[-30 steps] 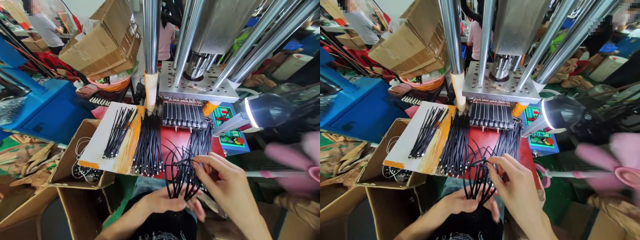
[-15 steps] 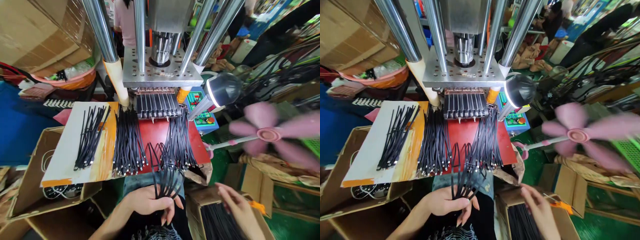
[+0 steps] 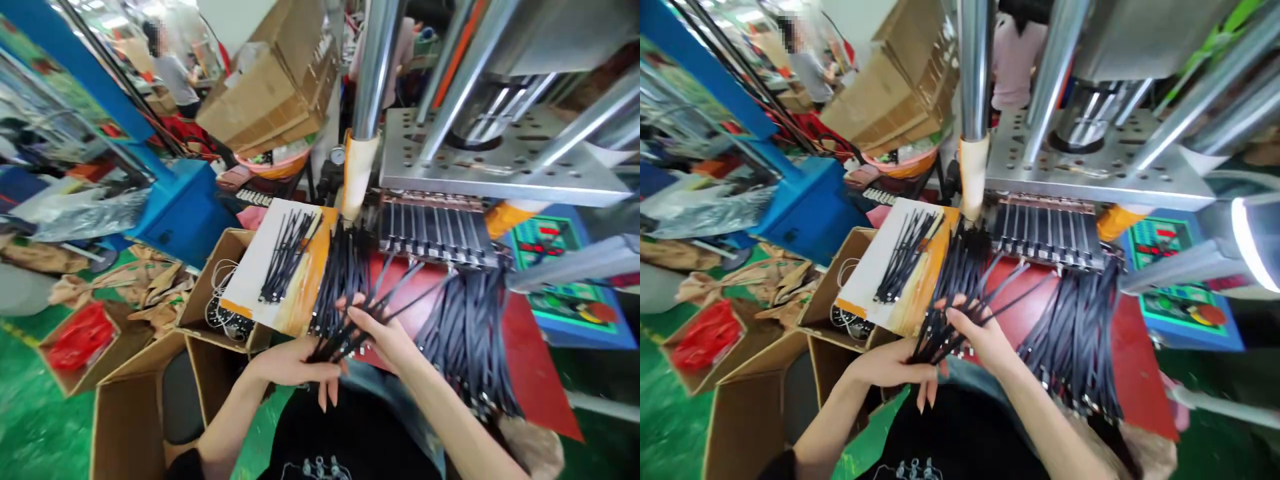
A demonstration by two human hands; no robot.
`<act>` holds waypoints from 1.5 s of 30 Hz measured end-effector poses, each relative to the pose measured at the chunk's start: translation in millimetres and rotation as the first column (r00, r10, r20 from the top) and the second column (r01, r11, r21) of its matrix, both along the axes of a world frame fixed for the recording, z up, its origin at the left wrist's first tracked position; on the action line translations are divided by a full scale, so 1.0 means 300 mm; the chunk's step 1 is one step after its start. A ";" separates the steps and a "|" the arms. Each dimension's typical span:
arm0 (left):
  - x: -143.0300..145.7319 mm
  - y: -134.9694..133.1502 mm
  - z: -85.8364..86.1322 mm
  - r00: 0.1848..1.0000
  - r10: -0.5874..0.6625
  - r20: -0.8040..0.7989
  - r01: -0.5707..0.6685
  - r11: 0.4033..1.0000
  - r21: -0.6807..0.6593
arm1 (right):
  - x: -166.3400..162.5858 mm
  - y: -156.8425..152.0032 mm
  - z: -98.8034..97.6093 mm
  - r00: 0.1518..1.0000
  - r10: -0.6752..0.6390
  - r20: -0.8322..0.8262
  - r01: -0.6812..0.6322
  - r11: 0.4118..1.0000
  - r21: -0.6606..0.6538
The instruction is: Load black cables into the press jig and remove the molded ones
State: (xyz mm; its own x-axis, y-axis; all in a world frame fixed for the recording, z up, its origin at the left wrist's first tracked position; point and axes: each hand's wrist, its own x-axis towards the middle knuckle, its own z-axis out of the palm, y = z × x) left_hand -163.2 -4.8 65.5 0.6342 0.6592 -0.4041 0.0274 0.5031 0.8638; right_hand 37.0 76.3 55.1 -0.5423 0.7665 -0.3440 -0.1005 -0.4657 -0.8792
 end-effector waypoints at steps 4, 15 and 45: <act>-0.120 -0.032 0.012 0.813 0.560 -0.160 -0.545 0.828 0.129 | -0.294 0.272 0.040 0.981 0.168 0.092 -0.186 0.953 0.240; -0.081 -0.121 0.000 0.153 0.914 -0.375 -0.595 0.388 0.704 | 0.226 0.180 -0.068 0.592 -0.293 0.751 -0.242 0.824 0.512; 0.371 0.209 0.015 0.945 0.323 -0.046 -0.325 0.944 -0.049 | 0.454 -0.144 0.074 0.677 -0.503 0.537 0.039 0.753 0.657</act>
State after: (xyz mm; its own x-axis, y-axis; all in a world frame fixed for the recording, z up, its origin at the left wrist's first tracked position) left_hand -51.8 58.1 70.0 0.3740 0.8027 -0.4645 -0.1134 0.5367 0.8361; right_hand 173.1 33.0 77.4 -0.0846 0.9960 0.0303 0.5600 0.0727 -0.8253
